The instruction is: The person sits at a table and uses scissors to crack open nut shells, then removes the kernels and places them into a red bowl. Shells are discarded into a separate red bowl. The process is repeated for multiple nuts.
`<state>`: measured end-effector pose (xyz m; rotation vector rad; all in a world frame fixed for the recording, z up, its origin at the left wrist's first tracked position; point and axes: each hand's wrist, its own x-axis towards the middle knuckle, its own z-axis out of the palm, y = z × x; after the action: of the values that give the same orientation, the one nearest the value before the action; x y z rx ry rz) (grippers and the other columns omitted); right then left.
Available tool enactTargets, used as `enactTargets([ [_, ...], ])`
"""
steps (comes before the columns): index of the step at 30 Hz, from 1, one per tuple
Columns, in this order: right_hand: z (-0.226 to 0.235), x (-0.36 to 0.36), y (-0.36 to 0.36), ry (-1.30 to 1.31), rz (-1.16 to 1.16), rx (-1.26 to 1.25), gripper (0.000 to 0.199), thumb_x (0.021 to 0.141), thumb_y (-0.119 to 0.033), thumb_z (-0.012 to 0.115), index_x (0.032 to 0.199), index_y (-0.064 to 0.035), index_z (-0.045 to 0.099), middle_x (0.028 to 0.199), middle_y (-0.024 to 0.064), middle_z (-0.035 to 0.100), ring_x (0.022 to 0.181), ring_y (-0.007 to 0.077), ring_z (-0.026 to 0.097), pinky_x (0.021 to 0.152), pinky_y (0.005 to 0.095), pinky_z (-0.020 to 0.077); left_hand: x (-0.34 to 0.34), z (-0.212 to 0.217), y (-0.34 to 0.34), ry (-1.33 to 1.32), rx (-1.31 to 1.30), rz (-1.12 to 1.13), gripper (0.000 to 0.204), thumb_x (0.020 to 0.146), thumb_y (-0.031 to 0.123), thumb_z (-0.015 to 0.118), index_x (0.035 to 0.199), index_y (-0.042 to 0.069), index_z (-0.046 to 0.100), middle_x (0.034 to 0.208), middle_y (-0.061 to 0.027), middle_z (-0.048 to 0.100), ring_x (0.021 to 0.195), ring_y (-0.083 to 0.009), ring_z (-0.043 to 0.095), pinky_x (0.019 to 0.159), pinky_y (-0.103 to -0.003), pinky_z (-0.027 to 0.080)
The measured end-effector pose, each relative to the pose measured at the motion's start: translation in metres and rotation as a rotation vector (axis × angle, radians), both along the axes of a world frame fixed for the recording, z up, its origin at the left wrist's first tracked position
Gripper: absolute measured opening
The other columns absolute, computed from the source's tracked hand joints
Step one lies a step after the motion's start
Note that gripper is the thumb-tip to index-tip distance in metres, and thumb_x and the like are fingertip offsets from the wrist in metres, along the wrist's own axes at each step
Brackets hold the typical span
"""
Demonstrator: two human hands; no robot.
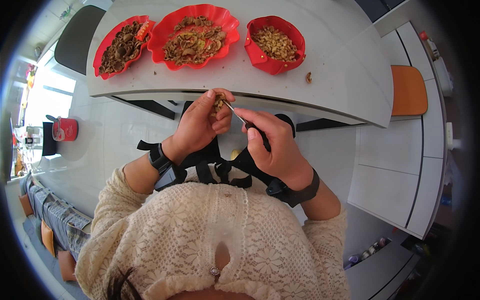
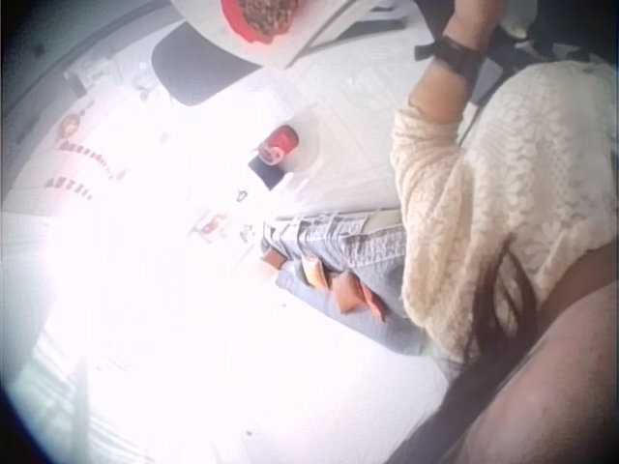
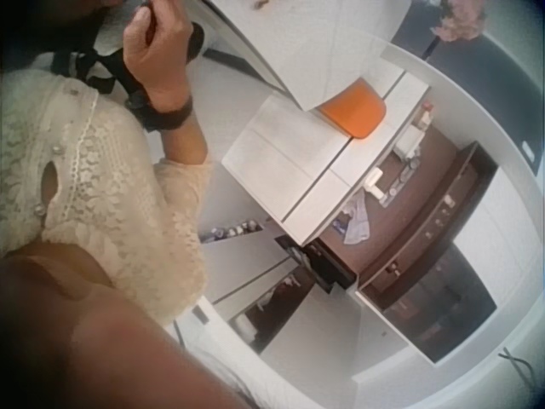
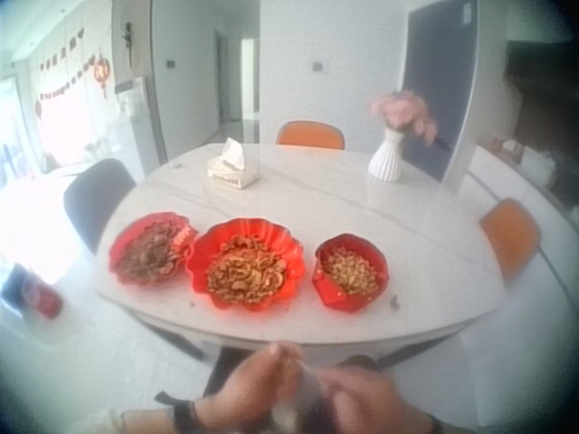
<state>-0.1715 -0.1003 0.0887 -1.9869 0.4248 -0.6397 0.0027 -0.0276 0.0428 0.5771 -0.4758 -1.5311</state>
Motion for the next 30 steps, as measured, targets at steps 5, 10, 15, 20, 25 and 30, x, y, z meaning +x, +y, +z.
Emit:
enactTargets([
  [5,-0.003,0.001,-0.006,0.033,0.074,0.354,0.043,0.093,-0.021,0.034,0.121,0.0022,0.057,0.083,0.0051,0.057,0.062,0.007,0.044,0.05,0.0183,0.034,0.013,-0.009,0.0,0.106,-0.021,-0.095,0.038,0.101,0.037,0.029,0.102,0.005,0.049,0.065,0.0015,0.032,0.054,-0.0087,0.027,0.051,-0.023,0.026],
  [10,-0.004,-0.002,-0.011,0.003,0.135,0.562,0.042,0.095,-0.021,0.034,0.121,0.001,0.057,0.084,0.0037,0.056,0.064,0.0061,0.044,0.052,0.0171,0.0339,0.017,-0.009,0.001,0.135,0.042,-0.171,0.042,0.101,0.041,0.028,0.103,0.005,0.05,0.066,0.0012,0.033,0.053,-0.0086,0.027,0.049,-0.023,0.025],
  [15,-0.008,-0.003,-0.016,-0.038,0.12,0.588,0.045,0.095,-0.025,0.031,0.121,0.0027,0.056,0.085,0.0043,0.056,0.065,0.0065,0.044,0.05,0.0173,0.033,0.015,0.003,-0.001,0.149,0.067,-0.146,0.043,0.1,0.038,0.03,0.115,0.002,0.048,0.069,-0.0004,0.038,0.055,-0.0093,0.032,0.053,-0.023,0.028],
  [20,-0.005,-0.004,-0.016,-0.057,0.132,0.595,0.045,0.095,-0.025,0.032,0.121,0.0032,0.055,0.085,0.0042,0.055,0.065,0.0066,0.044,0.049,0.0176,0.0322,0.018,-0.001,0.0,0.124,0.069,-0.136,0.04,0.099,0.035,0.033,0.117,0.002,0.048,0.071,-0.0014,0.041,0.056,-0.0102,0.034,0.054,-0.024,0.029],
  [25,0.002,-0.005,-0.014,-0.015,0.116,0.514,0.043,0.094,-0.023,0.033,0.121,0.0019,0.056,0.085,0.0038,0.056,0.064,0.0065,0.044,0.05,0.0177,0.0334,0.02,-0.012,0.0,0.188,0.051,-0.148,0.034,0.099,0.035,0.035,0.104,0.006,0.051,0.071,-0.0018,0.042,0.056,-0.0108,0.034,0.052,-0.024,0.029],
  [30,0.0,-0.002,-0.01,0.04,0.103,0.437,0.049,0.092,-0.029,0.034,0.121,0.0044,0.055,0.084,0.005,0.057,0.063,0.0063,0.045,0.049,0.0179,0.0335,0.018,-0.011,0.0,0.157,0.096,-0.132,0.03,0.099,0.032,0.036,0.097,0.007,0.052,0.069,-0.0017,0.042,0.056,-0.0119,0.035,0.053,-0.025,0.031],
])
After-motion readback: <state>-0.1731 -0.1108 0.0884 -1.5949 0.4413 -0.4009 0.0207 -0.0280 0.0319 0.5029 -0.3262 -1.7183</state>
